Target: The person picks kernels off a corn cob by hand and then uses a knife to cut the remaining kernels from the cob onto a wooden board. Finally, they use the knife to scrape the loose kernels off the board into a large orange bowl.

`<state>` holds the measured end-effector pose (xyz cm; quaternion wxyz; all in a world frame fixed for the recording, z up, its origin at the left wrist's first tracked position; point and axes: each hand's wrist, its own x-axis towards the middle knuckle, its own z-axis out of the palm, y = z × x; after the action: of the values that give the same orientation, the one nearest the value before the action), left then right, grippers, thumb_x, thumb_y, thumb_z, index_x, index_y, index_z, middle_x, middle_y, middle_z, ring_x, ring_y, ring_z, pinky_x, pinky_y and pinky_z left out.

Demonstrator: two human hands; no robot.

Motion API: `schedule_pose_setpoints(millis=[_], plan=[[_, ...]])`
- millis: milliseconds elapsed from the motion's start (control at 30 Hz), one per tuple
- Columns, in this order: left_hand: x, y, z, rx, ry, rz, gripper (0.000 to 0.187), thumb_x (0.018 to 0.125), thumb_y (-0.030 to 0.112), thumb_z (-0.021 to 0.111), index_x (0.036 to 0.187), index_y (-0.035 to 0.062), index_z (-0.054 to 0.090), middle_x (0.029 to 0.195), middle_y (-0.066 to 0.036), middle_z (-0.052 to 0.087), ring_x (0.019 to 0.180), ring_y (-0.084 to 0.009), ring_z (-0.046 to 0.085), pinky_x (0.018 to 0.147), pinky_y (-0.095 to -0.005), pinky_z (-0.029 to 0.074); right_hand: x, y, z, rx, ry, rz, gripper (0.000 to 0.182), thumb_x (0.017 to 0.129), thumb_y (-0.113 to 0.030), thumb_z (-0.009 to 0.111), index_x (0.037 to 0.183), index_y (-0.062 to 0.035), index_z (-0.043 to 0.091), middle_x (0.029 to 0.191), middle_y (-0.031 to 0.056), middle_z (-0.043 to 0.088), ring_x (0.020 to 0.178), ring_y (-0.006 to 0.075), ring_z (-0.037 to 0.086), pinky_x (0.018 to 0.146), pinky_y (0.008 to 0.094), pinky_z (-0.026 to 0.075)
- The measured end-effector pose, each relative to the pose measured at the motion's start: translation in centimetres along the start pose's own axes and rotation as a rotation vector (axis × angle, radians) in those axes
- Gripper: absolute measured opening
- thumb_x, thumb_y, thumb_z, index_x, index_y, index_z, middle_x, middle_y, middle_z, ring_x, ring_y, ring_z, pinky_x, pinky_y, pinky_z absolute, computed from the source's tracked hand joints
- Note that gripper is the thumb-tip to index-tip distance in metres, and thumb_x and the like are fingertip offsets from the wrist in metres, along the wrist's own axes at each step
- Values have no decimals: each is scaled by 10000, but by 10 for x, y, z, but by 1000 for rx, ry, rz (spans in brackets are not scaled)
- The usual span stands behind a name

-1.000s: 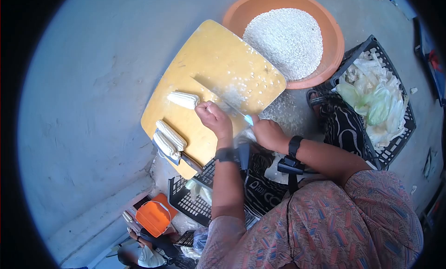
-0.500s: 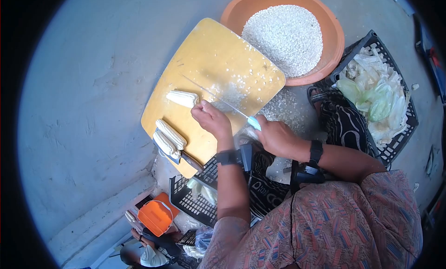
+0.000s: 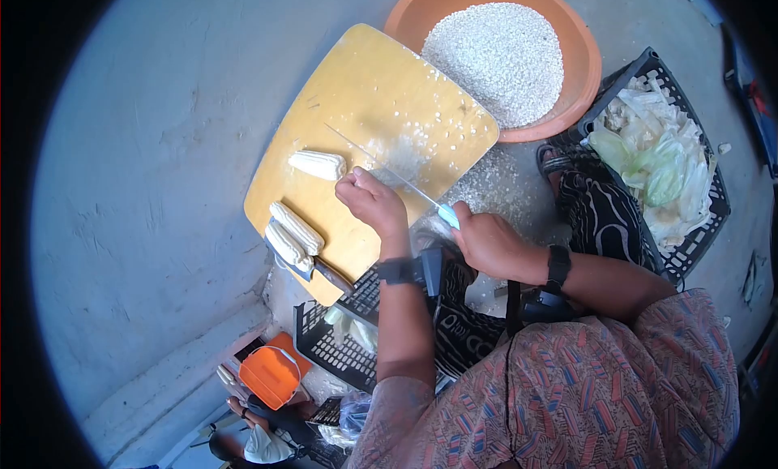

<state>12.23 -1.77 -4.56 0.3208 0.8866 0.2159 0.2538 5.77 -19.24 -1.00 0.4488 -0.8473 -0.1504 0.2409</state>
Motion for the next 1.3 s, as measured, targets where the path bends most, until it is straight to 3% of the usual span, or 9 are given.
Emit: schedule_pose_setpoints(millis=[200, 267, 467, 767, 900, 1100, 1200, 1267, 1300], plan=[[4, 0, 0, -78, 1, -90, 249, 939, 206, 423, 892, -38, 403, 890, -200, 442, 820, -334, 456, 778, -419, 377, 24, 0, 13, -30, 28, -10, 250, 862, -145, 493, 986, 54, 404, 635, 238, 568, 634, 428, 577, 596, 495, 451], [-2, 4, 2, 56, 26, 77, 238, 932, 191, 436, 883, -38, 399, 876, -201, 437, 811, -341, 455, 769, -426, 380, 36, -4, 11, 9, 17, 35, 252, 871, -150, 483, 1003, 52, 409, 670, 244, 579, 676, 429, 585, 626, 496, 454], [-1, 1, -1, -2, 28, 28, 224, 923, 173, 452, 859, -35, 397, 864, -205, 438, 810, -355, 453, 755, -441, 377, 42, 1, 21, 61, -36, 136, 251, 883, -167, 472, 1017, 38, 416, 744, 251, 594, 737, 429, 590, 659, 492, 458], [-7, 8, 1, 89, 20, 125, 227, 912, 179, 470, 863, -36, 416, 870, -210, 446, 825, -366, 453, 750, -449, 371, 7, 14, 20, -146, -21, 94, 198, 836, -67, 419, 985, 60, 443, 725, 237, 601, 713, 399, 606, 634, 481, 468], [-9, 9, -1, 73, 4, 102, 231, 909, 180, 475, 859, -39, 420, 877, -207, 446, 842, -363, 453, 766, -447, 371, 34, 28, 34, -59, 58, 68, 214, 831, -67, 424, 1002, 59, 446, 734, 239, 601, 725, 404, 603, 644, 490, 464], [-9, -2, -10, 4, -24, 46, 194, 907, 165, 475, 922, -29, 464, 911, -147, 481, 837, -255, 483, 781, -367, 400, 38, 34, 30, 29, 111, 77, 265, 842, -114, 473, 1054, 44, 453, 747, 234, 602, 730, 402, 595, 648, 494, 456], [-7, -20, -9, -120, -24, 68, 116, 879, 106, 472, 895, -7, 491, 918, -104, 474, 824, -196, 481, 743, -320, 412, 31, 30, 18, 0, 97, 51, 282, 843, -135, 501, 1059, 40, 454, 736, 236, 597, 726, 401, 592, 643, 492, 452], [-4, -29, -6, -493, -61, -195, 114, 848, 114, 496, 827, 4, 473, 901, -113, 436, 860, -210, 440, 799, -320, 370, 25, 21, 13, 10, 87, 35, 267, 845, -132, 503, 1042, 42, 457, 712, 229, 594, 708, 402, 590, 630, 488, 450], [-4, -26, -6, -492, -60, -196, 114, 848, 114, 496, 827, 4, 473, 901, -113, 436, 860, -210, 440, 799, -320, 370, 20, 15, 9, 10, 85, 34, 267, 845, -132, 503, 1042, 42, 457, 712, 229, 594, 708, 402, 590, 630, 488, 450]])
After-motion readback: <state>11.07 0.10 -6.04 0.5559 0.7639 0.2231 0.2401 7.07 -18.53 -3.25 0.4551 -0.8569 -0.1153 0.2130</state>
